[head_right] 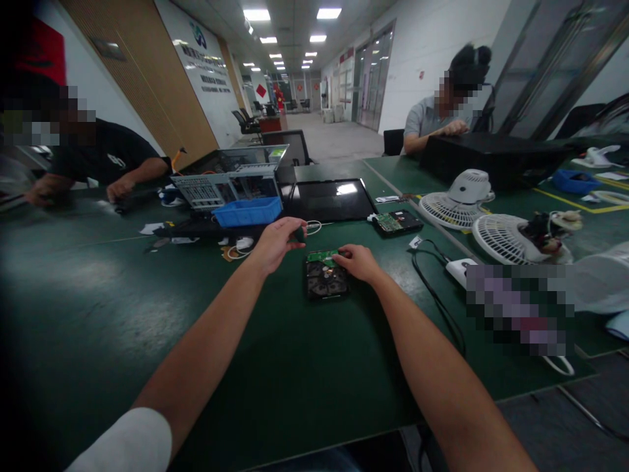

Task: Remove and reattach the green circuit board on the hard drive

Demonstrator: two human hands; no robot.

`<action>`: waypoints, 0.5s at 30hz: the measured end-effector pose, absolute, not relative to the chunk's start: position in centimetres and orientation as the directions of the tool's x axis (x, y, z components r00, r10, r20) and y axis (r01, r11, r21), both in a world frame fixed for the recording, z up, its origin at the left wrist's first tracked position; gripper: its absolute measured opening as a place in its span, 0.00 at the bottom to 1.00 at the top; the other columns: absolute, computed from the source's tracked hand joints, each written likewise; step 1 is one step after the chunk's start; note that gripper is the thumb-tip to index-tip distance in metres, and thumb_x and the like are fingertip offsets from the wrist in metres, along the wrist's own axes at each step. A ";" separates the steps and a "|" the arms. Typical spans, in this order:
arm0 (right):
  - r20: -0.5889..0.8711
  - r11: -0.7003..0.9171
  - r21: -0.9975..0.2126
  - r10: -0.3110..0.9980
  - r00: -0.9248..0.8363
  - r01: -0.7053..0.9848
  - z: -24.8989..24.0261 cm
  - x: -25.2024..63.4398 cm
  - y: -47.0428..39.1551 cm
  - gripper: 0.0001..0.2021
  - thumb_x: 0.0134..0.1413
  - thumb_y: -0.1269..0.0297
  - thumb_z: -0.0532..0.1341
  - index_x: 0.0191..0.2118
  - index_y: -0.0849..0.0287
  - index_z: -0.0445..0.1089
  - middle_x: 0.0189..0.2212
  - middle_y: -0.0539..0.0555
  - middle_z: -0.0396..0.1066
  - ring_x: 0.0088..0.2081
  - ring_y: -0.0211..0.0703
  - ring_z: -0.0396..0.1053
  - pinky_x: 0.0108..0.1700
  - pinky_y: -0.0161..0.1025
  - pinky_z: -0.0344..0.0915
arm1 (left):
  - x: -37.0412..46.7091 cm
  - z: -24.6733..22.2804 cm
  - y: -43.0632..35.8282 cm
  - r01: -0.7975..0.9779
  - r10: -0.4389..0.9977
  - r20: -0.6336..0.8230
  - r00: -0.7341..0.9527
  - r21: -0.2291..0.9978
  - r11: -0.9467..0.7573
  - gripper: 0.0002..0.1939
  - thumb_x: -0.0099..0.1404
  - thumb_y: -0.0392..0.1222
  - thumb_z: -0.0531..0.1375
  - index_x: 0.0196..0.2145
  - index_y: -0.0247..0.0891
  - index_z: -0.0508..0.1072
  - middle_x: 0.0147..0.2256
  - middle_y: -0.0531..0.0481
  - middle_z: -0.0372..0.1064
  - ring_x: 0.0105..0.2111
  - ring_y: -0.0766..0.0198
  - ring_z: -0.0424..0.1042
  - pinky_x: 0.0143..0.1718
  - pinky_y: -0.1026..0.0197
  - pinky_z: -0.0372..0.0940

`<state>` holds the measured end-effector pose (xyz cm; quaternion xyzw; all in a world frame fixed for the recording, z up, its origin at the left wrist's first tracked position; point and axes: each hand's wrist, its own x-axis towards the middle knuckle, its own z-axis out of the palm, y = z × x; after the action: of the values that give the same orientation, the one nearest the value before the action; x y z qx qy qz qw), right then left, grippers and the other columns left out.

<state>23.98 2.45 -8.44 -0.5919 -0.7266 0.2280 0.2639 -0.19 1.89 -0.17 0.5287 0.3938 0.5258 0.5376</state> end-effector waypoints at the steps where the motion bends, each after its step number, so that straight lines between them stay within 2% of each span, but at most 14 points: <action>1: 0.111 0.194 -0.643 0.981 -0.160 0.741 -8.4 24.0 2.4 0.20 0.63 0.51 0.65 0.52 0.60 0.77 0.35 0.54 0.81 0.25 0.38 0.73 0.32 0.34 0.66 | -0.2 -0.1 1.8 -0.165 0.982 0.129 0.138 0.981 -0.106 0.13 0.61 0.49 0.65 0.37 0.36 0.78 0.39 0.44 0.75 0.39 0.60 0.73 0.35 0.59 0.72; 11: 0.108 0.196 -0.646 0.980 -0.165 0.738 -8.6 24.0 2.5 0.20 0.62 0.50 0.65 0.52 0.59 0.77 0.35 0.54 0.81 0.26 0.39 0.74 0.32 0.34 0.66 | 0.0 0.2 1.4 -0.232 0.990 0.044 0.132 0.973 -0.012 0.12 0.64 0.46 0.64 0.40 0.36 0.69 0.42 0.38 0.79 0.43 0.55 0.78 0.36 0.58 0.72; 15: 0.115 0.192 -0.649 0.981 -0.154 0.736 -8.6 24.0 2.6 0.19 0.62 0.51 0.65 0.51 0.58 0.77 0.37 0.54 0.81 0.28 0.39 0.75 0.33 0.33 0.67 | 0.2 0.1 1.4 -0.223 0.987 0.056 0.154 0.975 -0.020 0.12 0.63 0.46 0.65 0.39 0.36 0.70 0.44 0.38 0.78 0.43 0.56 0.76 0.35 0.58 0.72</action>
<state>24.04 2.56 -8.63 -0.5929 -0.7243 0.2293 0.2670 0.16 1.41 0.12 0.4892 0.3904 0.5204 0.5809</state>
